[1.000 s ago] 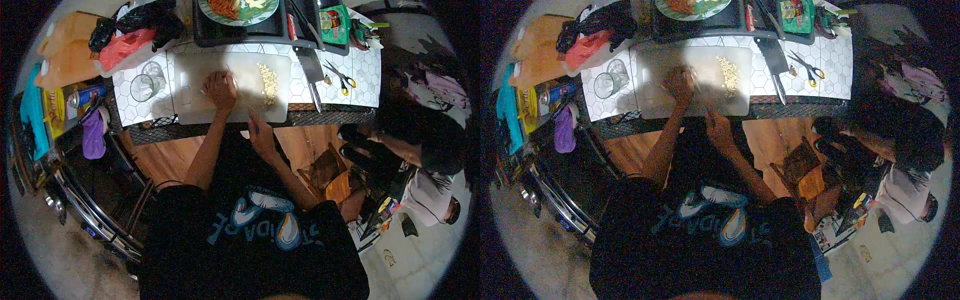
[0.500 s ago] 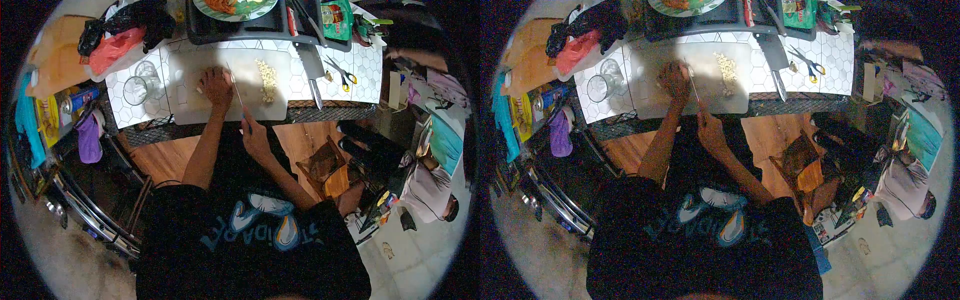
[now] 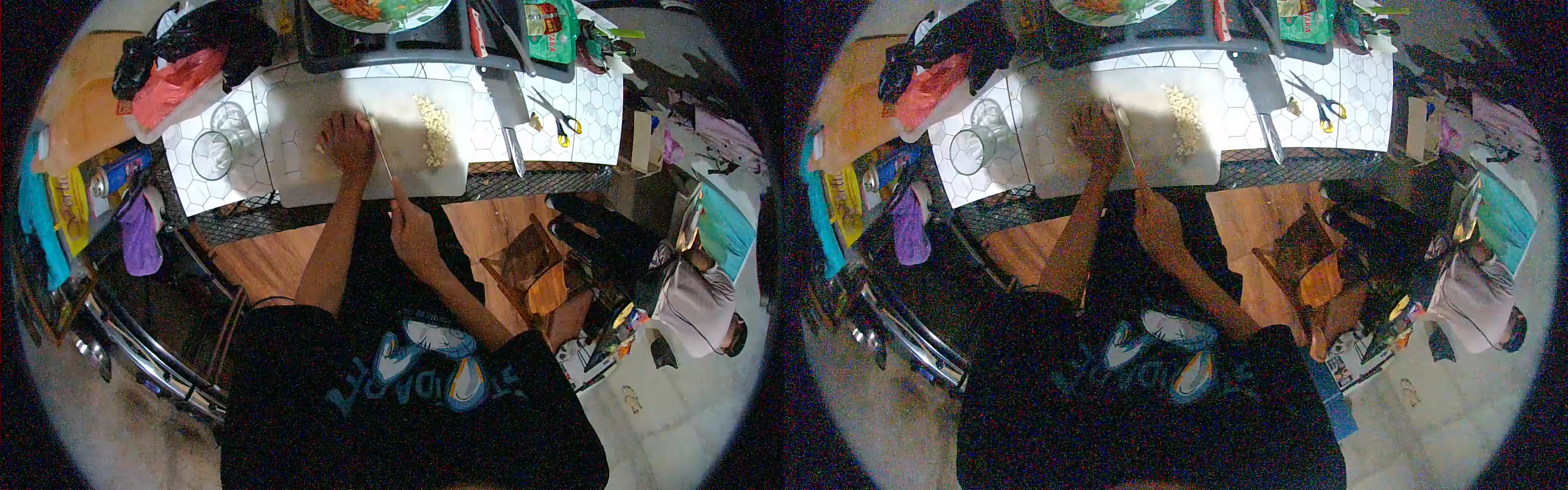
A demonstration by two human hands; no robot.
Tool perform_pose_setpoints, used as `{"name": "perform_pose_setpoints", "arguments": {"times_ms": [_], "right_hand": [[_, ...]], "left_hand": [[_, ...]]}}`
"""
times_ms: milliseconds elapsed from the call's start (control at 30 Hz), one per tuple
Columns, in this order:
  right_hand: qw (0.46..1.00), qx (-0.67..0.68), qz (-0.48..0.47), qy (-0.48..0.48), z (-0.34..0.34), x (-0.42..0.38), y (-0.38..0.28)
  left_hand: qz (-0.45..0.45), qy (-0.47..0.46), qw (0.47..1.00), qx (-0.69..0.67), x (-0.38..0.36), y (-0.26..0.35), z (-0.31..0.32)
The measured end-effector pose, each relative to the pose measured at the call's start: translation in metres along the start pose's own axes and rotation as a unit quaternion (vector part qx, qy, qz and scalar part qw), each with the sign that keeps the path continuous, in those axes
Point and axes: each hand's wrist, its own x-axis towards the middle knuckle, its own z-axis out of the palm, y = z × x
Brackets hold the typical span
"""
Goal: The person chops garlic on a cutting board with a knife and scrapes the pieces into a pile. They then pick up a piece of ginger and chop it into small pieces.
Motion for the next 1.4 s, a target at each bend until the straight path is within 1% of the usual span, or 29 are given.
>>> {"name": "perform_pose_setpoints", "arguments": {"times_ms": [33, 67, 100, 167, 200, 267, 300, 367, 500, 567, 600, 667, 733, 800, 867, 900, 967, 1000, 1067, 1100, 1167, 1200, 1267, 1400], "right_hand": [[1.0, -0.002, 0.004, 0.002, 0.001, -0.001, 0.001], [1.0, -0.004, 0.007, 0.005, 0.001, 0.0, 0.001], [1.0, -0.004, 0.006, 0.004, 0.001, 0.0, 0.0], [1.0, 0.015, -0.009, 0.006, -0.002, -0.001, 0.0], [1.0, 0.014, -0.008, 0.007, -0.002, -0.001, 0.0], [1.0, 0.018, -0.011, 0.012, -0.002, -0.001, -0.001], [1.0, 0.018, -0.012, 0.012, -0.001, -0.001, -0.001], [1.0, 0.025, 0.011, 0.006, 0.0, 0.0, 0.0], [1.0, 0.005, -0.007, 0.01, 0.007, 0.011, 0.007], [0.987, -0.038, -0.106, 0.116, 0.024, 0.029, 0.029], [0.986, -0.035, -0.107, 0.12, 0.021, 0.027, 0.026], [0.999, 0.023, 0.04, -0.003, 0.007, 0.02, 0.019], [0.998, 0.034, 0.053, -0.007, 0.005, 0.01, 0.025], [0.997, 0.046, 0.056, -0.001, 0.0, 0.017, 0.026], [0.994, 0.083, 0.064, 0.014, -0.009, 0.018, 0.024], [0.994, 0.083, 0.063, 0.014, -0.011, 0.018, 0.026], [0.995, 0.065, 0.069, 0.008, -0.014, 0.02, 0.033], [0.995, 0.066, 0.07, 0.011, -0.01, 0.019, 0.039], [0.995, 0.094, 0.01, 0.031, 0.001, 0.016, 0.051], [0.995, 0.096, 0.012, 0.032, 0.002, 0.014, 0.048], [0.991, 0.121, 0.058, -0.011, 0.004, 0.011, 0.044], [0.991, 0.122, 0.057, -0.01, 0.008, 0.011, 0.047], [0.99, 0.138, 0.004, 0.04, 0.018, 0.009, 0.052], [0.991, 0.116, -0.022, 0.057, 0.016, 0.007, 0.051]], "left_hand": [[0.095, 0.193, 0.977, -0.001, -0.001, -0.014, 0.028], [0.185, 0.378, 0.907, -0.001, -0.001, -0.022, 0.045], [0.185, 0.379, 0.907, -0.001, 0.001, -0.024, 0.047], [0.199, 0.42, 0.885, 0.024, 0.004, -0.025, 0.052], [0.199, 0.42, 0.885, 0.024, 0.002, -0.024, 0.05], [0.2, 0.379, 0.903, 0.025, -0.002, -0.024, 0.047], [0.2, 0.379, 0.903, 0.026, -0.003, -0.024, 0.044], [0.191, 0.36, 0.913, 0.001, -0.006, -0.021, 0.04], [0.196, 0.369, 0.908, -0.024, 0.001, -0.023, 0.047], [0.195, 0.401, 0.895, 0.009, -0.008, -0.02, 0.04], [0.198, 0.403, 0.894, 0.012, -0.006, -0.02, 0.04], [0.204, 0.406, 0.891, -0.01, -0.001, -0.022, 0.044], [0.218, 0.409, 0.886, -0.003, -0.008, -0.027, 0.047], [0.239, 0.424, 0.874, 0.001, -0.003, -0.023, 0.04], [0.255, 0.376, 0.889, -0.056, -0.009, -0.025, 0.038], [0.255, 0.376, 0.889, -0.056, -0.005, -0.029, 0.043], [0.259, 0.389, 0.884, 0.004, 0.012, -0.036, 0.061], [0.261, 0.389, 0.884, 0.004, 0.008, -0.033, 0.057], [0.249, 0.424, 0.87, 0.032, -0.003, -0.031, 0.049], [0.251, 0.423, 0.87, 0.034, -0.005, -0.03, 0.048], [0.218, 0.387, 0.896, -0.006, -0.006, -0.025, 0.044], [0.219, 0.388, 0.895, -0.005, -0.004, -0.025, 0.046], [0.228, 0.39, 0.891, -0.047, 0.0, -0.027, 0.049], [0.217, 0.389, 0.895, -0.031, 0.003, -0.028, 0.05]]}}
